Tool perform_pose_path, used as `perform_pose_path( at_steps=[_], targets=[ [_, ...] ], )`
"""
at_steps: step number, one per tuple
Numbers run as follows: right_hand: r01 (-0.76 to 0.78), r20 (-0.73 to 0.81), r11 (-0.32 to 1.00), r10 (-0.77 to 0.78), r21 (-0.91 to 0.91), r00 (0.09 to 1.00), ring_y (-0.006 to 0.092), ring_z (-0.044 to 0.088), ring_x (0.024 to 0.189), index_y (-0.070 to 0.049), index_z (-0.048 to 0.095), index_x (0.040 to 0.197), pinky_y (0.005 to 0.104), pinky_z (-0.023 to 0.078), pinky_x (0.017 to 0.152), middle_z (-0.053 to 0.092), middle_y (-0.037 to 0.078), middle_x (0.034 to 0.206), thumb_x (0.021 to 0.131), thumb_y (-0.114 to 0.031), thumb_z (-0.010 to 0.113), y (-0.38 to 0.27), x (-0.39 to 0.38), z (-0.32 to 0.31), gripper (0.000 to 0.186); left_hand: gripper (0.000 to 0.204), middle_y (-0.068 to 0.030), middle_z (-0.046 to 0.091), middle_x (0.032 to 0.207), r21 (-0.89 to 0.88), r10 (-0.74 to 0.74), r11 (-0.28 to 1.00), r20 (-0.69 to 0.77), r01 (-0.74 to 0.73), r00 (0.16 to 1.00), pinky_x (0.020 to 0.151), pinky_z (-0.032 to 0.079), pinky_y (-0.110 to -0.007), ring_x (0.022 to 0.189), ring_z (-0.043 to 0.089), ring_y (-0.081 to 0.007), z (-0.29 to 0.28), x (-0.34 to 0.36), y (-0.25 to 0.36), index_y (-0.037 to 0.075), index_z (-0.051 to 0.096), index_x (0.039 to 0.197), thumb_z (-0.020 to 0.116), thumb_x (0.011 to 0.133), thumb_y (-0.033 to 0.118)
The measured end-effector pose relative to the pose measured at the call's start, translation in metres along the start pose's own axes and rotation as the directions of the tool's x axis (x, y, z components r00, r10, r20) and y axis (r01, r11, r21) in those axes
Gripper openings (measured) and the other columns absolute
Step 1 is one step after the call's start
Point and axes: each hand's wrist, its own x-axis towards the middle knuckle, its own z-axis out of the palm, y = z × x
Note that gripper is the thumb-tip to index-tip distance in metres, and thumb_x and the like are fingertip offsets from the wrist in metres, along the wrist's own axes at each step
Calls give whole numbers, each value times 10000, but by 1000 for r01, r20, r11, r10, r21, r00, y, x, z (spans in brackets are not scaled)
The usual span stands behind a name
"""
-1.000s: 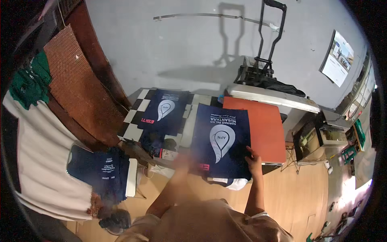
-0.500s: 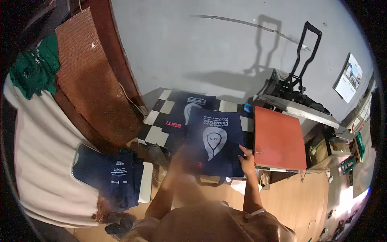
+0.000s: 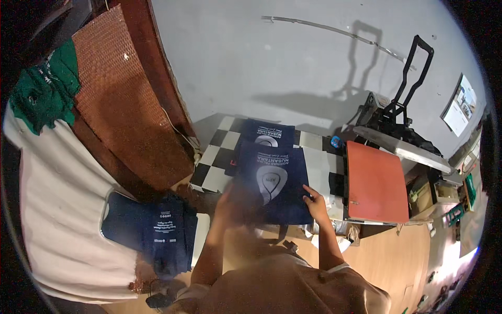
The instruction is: Operating a heat press machine to apply graphics to a t-shirt.
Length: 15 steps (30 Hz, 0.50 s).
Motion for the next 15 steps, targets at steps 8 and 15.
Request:
perform_pose_path(
  at_steps=[8, 15],
  targets=[
    [38, 15, 999, -37, -37, 999, 191, 641, 953, -84, 563, 1371, 306, 521, 863, 592, 172, 1339, 891, -5, 627, 10, 57, 26, 491, 769, -86, 483, 1475, 700, 278, 576, -654, 423, 704, 1047, 432, -318, 1272, 529, -207, -12, 39, 44, 66, 432, 1484, 369, 753, -164],
    [82, -11, 996, -82, -21, 997, 184, 579, 1155, -105, 561, 1386, 288, 466, 956, 582, 130, 1371, 894, -19, 648, 29, 138, 48, 507, 731, -84, 536, 1428, 645, 228, 653, -667, 397, 709, 965, 483, -295, 1177, 596, -180, -43, 116, 79, 66, 456, 1467, 371, 774, -149]
  ],
)
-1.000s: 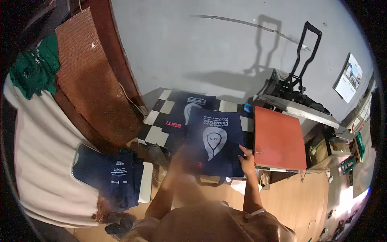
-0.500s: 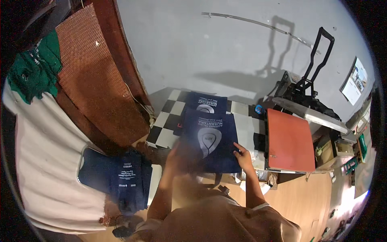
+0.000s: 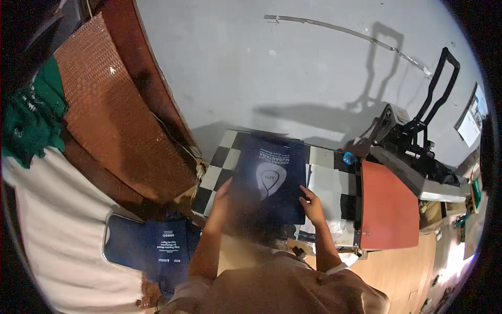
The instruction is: Operating a heat press machine to apply graphics to a t-shirt.
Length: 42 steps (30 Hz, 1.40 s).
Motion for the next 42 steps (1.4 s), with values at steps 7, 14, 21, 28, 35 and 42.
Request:
perform_pose_path(
  at_steps=[7, 14, 21, 28, 35, 42],
  targets=[
    [61, -41, 997, -63, -43, 997, 257, 553, 1252, -73, 559, 1369, 338, 426, 1042, 584, 154, 1364, 881, 5, 636, 13, 51, 12, 500, 729, -102, 449, 1503, 110, 10, 994, 35, -14, 999, 1127, 332, -336, 1378, 421, -220, -2, 73, 2, 21, 406, 1487, 400, 771, -114],
    [56, 4, 939, -58, -339, 998, 335, 514, 1287, -76, 529, 1377, 419, 363, 1112, 590, 177, 1332, 809, -51, 695, 57, 72, 28, 593, 558, -124, 490, 1390, 167, 219, 956, 143, -241, 965, 1045, 370, -385, 1240, 457, -246, -54, 133, -74, -6, 428, 1445, 541, 902, 48],
    [13, -17, 826, -27, -563, 999, 405, 412, 1326, -149, 493, 1415, 507, 291, 1142, 455, 196, 1454, 780, -152, 725, 88, 56, 49, 676, 663, -235, 415, 1468, 870, -75, 490, -20, 54, 997, 1124, 343, -472, 1386, 361, -370, -38, 121, -45, 40, 369, 1491, 587, 865, 35],
    [15, -103, 784, -100, -620, 990, 422, 352, 1367, -194, 481, 1428, 535, 297, 1137, 380, 176, 1509, 787, -173, 718, 97, 44, 60, 684, 776, -263, 486, 1317, 969, 243, 200, 93, -144, 966, 1024, 380, -574, 1231, 439, -470, -95, 138, -113, 147, 322, 1532, 672, 842, 77],
    [17, -137, 781, -131, -624, 982, 426, 378, 1355, -199, 495, 1429, 525, 330, 1116, 427, 180, 1488, 830, -282, 668, 92, 40, 67, 629, 771, -249, 493, 1273, 892, 347, 126, 370, -434, 862, 970, 419, -548, 1165, 492, -431, -145, 156, -145, 131, 350, 1519, 730, 849, 145],
    [94, -200, 816, -249, -571, 948, 435, 405, 1339, -57, 431, 1448, 489, 318, 1140, 467, 214, 1443, 812, -90, 666, 96, 42, 72, 678, 742, -223, 559, 1183, 890, 296, 155, 373, -429, 880, 961, 451, -532, 1108, 544, -419, -146, 157, -130, 161, 424, 1489, 774, 836, 194]
  ],
)
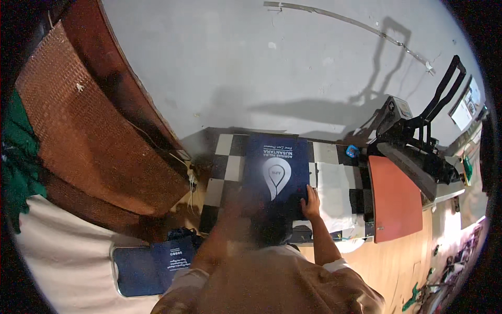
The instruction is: Operating a heat press machine to apply graphics to a t-shirt.
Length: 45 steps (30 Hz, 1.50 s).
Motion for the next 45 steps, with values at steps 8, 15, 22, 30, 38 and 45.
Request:
perform_pose_path(
  at_steps=[8, 15, 22, 30, 38, 45],
  targets=[
    [14, 4, 999, -14, -33, 1000, 455, 358, 1370, -47, 393, 1466, 502, 296, 1150, 423, 219, 1478, 894, -160, 605, 6, -9, 7, 620, 692, -235, 540, 1320, -275, -176, 935, 187, 223, 966, 1025, 438, -485, 1223, 524, -425, -28, 9, 21, 145, 493, 1434, 790, 814, 227],
    [-46, 18, 996, 47, -82, 999, 450, 372, 1358, -34, 404, 1451, 496, 304, 1145, 437, 234, 1456, 853, -90, 625, 11, -13, 2, 641, 683, -219, 554, 1177, -275, -304, 875, 329, 398, 894, 928, 469, -492, 1097, 573, -374, -42, 25, 58, 123, 473, 1439, 772, 838, 247],
    [-50, -43, 998, 48, -32, 998, 451, 394, 1334, -27, 457, 1393, 496, 332, 1117, 461, 243, 1420, 782, -39, 670, -65, 20, -9, 647, 608, -193, 496, 1292, 17, 192, 981, -148, -192, 970, 995, 404, -513, 1213, 498, -397, -23, 28, 42, 71, 474, 1393, 711, 870, 272],
    [3, 309, 961, 86, -278, 947, 377, 248, 1462, -179, 357, 1507, 549, 170, 1190, 313, 108, 1579, 908, -335, 643, -80, -1, 23, 682, 694, -149, 372, 1517, 142, 295, 934, 215, -329, 931, 1141, 260, -584, 1431, 300, -388, -12, 37, 82, 92, 390, 1472, 652, 882, 346],
    [53, 285, 958, 32, -283, 958, 375, 273, 1455, -207, 354, 1512, 579, 211, 1162, 306, 93, 1588, 938, -437, 575, -71, -6, 25, 657, 735, -106, 323, 1566, 197, 179, 946, 341, -256, 923, 1159, 227, -582, 1450, 279, -346, -7, 42, 77, 114, 385, 1484, 609, 901, 502],
    [119, 275, 956, -42, -268, 961, 440, 278, 1427, -201, 377, 1501, 620, 216, 1136, 317, 121, 1570, 902, -421, 610, -99, 0, 29, 679, 755, -115, 314, 1572, 229, 123, 948, 381, -222, 916, 1155, 231, -585, 1448, 285, -358, -2, 45, 81, 117, 372, 1490, 638, 876, 466]
  ],
)
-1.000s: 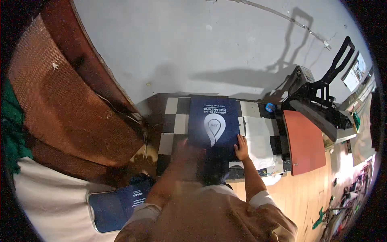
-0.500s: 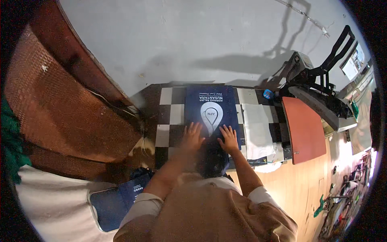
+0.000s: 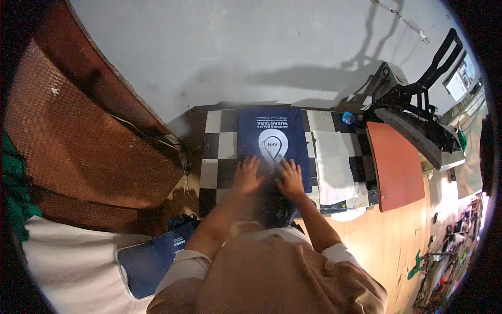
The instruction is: Operating a heat press machine to apply graphics to a t-shirt.
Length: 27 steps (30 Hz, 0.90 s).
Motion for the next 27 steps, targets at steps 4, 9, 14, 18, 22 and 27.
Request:
perform_pose_path(
  at_steps=[4, 9, 14, 18, 22, 27],
  targets=[
    [102, -19, 727, -121, 679, 992, 362, 539, 1221, -138, 611, 1319, 488, 380, 1060, 598, 147, 1323, 832, -252, 720, -41, 11, -8, 511, 780, -114, 298, 1577, 32, 82, 996, -94, -79, 992, 1154, 225, -586, 1455, 266, -357, 7, -6, -6, 133, 343, 1506, 590, 884, 536],
    [58, 6, 616, -101, 785, 995, 356, 618, 1067, -91, 740, 1089, 447, 468, 936, 689, 151, 1144, 788, -148, 737, -89, 19, -16, 305, 858, -107, 267, 1592, 103, 11, 994, 114, -23, 993, 1152, 217, -605, 1459, 253, -368, 16, 10, -18, 150, 289, 1529, 538, 862, 629],
    [-6, 42, 477, -64, 879, 997, 359, 630, 1026, -87, 750, 1055, 441, 499, 869, 692, 158, 1134, 736, -107, 741, -85, 20, 7, 320, 850, -97, 243, 1603, 66, 22, 997, 99, -29, 995, 1158, 197, -613, 1467, 239, -364, 18, 9, -17, 157, 277, 1534, 506, 878, 646],
    [132, 6, 796, -168, 591, 986, 326, 600, 1096, -107, 742, 1058, 462, 434, 958, 675, 144, 1166, 761, -160, 697, -82, 18, 1, 305, 774, -88, 255, 1599, 64, -3, 998, 108, -4, 994, 1155, 204, -615, 1467, 245, -357, 16, 9, -5, 164, 289, 1532, 510, 914, 573],
    [332, 65, 892, -367, 307, 928, 296, 552, 1158, -83, 713, 1073, 510, 343, 1020, 657, 114, 1159, 759, -195, 665, -99, 25, -9, 336, 798, -74, 261, 1599, 142, 66, 989, -123, -48, 990, 1158, 205, -609, 1468, 246, -355, 41, 2, -31, 188, 316, 1524, 552, 876, 589],
    [422, -166, 831, -388, 362, 906, 336, 629, 941, -42, 688, 1013, 469, 464, 840, 666, 140, 953, 728, -170, 666, -83, 17, -2, 313, 806, -74, 268, 1596, 64, -14, 998, 71, 10, 997, 1148, 224, -614, 1462, 258, -357, 16, 10, -3, 191, 330, 1518, 587, 857, 574]
  ],
)
